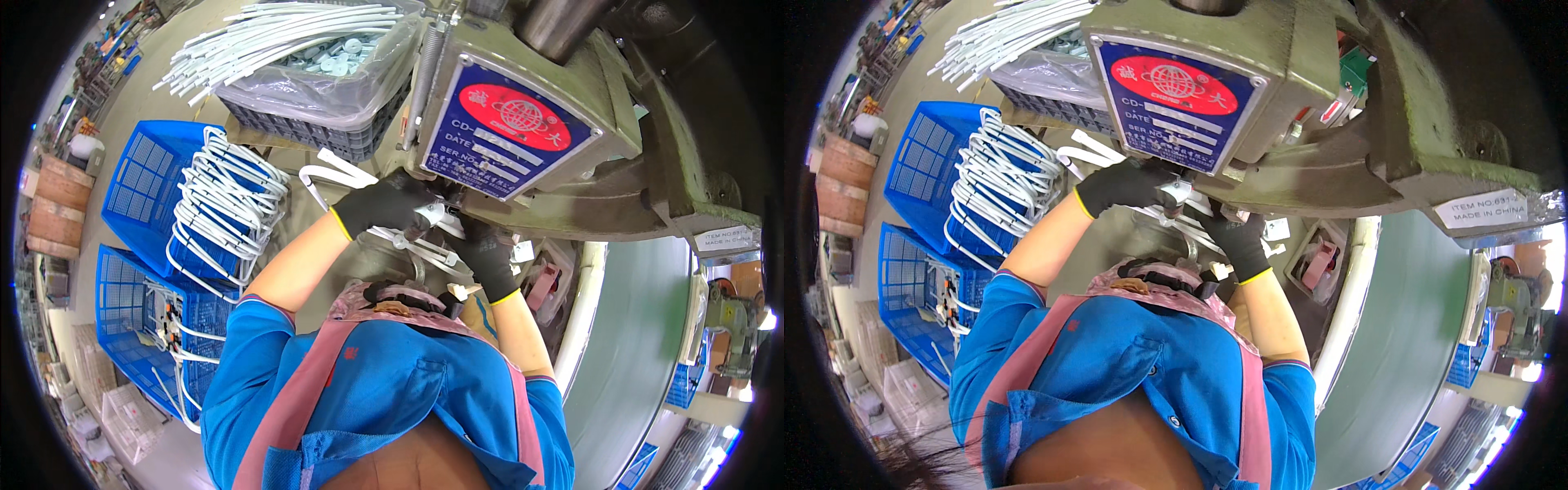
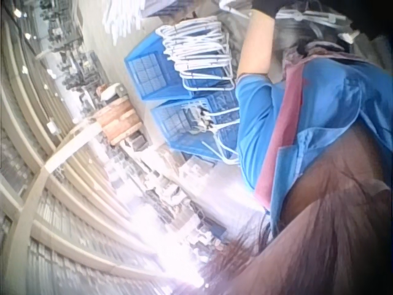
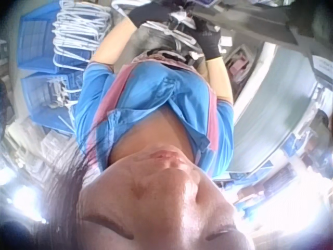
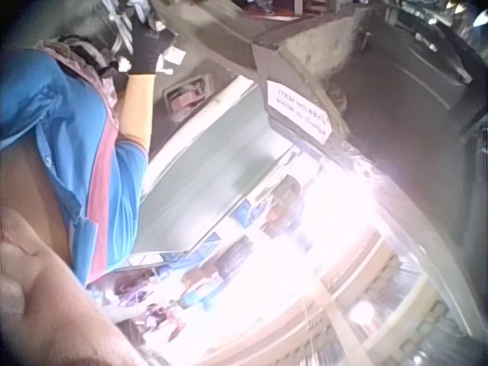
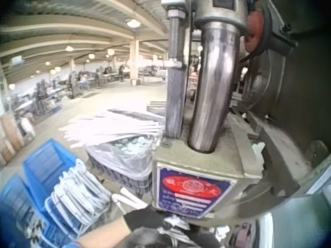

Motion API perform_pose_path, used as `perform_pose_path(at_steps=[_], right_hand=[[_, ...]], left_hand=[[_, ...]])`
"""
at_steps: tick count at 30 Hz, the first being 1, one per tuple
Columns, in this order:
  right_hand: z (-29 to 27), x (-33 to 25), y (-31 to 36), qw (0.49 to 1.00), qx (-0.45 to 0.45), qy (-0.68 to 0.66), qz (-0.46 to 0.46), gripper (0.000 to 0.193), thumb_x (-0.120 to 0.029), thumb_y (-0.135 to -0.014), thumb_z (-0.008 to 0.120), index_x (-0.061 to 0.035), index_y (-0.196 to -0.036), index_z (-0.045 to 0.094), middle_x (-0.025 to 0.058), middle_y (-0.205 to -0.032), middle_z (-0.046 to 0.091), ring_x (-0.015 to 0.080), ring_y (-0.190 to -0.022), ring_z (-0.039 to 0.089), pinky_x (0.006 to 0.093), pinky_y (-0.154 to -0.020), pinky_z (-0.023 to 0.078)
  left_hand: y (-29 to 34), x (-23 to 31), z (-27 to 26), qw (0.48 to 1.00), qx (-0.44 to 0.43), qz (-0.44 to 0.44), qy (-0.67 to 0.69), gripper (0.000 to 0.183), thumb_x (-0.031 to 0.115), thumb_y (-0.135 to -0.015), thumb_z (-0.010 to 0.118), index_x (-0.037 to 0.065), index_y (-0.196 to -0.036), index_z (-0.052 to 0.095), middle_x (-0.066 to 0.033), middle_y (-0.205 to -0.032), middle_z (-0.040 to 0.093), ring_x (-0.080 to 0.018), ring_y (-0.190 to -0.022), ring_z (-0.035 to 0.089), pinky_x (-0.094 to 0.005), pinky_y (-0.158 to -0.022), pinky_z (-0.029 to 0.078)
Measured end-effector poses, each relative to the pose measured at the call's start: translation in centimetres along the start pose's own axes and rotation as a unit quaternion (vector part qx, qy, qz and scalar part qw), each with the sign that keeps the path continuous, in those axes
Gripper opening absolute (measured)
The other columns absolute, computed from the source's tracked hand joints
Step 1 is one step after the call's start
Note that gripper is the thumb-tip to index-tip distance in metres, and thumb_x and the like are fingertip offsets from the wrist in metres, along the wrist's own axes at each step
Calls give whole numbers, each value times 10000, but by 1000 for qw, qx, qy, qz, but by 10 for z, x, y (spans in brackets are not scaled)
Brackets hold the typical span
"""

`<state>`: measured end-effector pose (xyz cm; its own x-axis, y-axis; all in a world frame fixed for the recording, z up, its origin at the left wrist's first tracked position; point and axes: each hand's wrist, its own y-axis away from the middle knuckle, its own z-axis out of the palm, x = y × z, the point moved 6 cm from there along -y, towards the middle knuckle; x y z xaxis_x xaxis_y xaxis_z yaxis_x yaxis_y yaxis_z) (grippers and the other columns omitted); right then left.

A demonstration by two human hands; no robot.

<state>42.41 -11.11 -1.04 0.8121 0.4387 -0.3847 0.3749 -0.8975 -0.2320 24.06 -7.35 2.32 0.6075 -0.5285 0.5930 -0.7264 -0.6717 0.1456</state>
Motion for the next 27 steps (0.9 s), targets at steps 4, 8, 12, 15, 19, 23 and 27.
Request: perform_pose_path(at_steps=[4,8,12,15,19,23,27], right_hand=[[-18,-18,1,993,72,82,-45,513,-402,-786,697,-94,-1187,615,173,-1147,619,375,-1063,571,454,-887,460],[-31,-28,0,998,45,31,7,500,-431,-752,719,-118,-1136,654,117,-1103,651,322,-1014,606,430,-875,465],[-33,-30,-1,990,42,-83,102,483,-421,-724,738,-143,-1114,671,89,-1066,668,277,-964,630,378,-820,490],[-45,-49,-2,979,130,156,-6,466,-427,-670,764,-141,-1031,691,60,-973,684,276,-861,649,385,-776,501],[-44,-46,-1,980,111,163,29,467,-455,-622,774,-147,-967,709,83,-805,692,288,-727,671,400,-633,522],[-42,-43,1,980,91,162,74,408,-429,-620,770,-138,-897,698,82,-745,678,298,-657,664,409,-580,521],[-43,-46,0,975,93,191,72,394,-413,-616,770,-138,-883,682,88,-729,665,301,-641,656,417,-569,514]], left_hand=[[-2,9,-3,998,11,53,19,683,485,-759,693,114,-1308,526,-151,-1267,570,-294,-1225,480,-382,-1040,350],[26,1,-46,982,158,95,-38,690,508,-743,709,95,-1275,556,-152,-1205,596,-291,-1173,509,-442,-1005,372],[101,-57,-106,888,446,-19,-109,291,236,-822,698,49,-1041,660,-157,-897,665,-336,-822,631,-421,-767,500],[112,-90,-110,881,463,-14,-99,208,228,-908,579,33,-923,653,-139,-779,657,-352,-673,612,-397,-617,489],[86,-143,-87,939,280,-129,152,255,245,-936,535,9,-902,624,-137,-716,607,-263,-647,582,-373,-607,447],[76,-152,-77,902,299,-132,282,265,241,-940,518,4,-941,636,-77,-680,561,-122,-666,516,-315,-628,428],[76,-148,-76,896,308,-124,294,286,258,-943,526,9,-1001,654,-40,-697,580,-108,-649,518,-286,-607,437]])
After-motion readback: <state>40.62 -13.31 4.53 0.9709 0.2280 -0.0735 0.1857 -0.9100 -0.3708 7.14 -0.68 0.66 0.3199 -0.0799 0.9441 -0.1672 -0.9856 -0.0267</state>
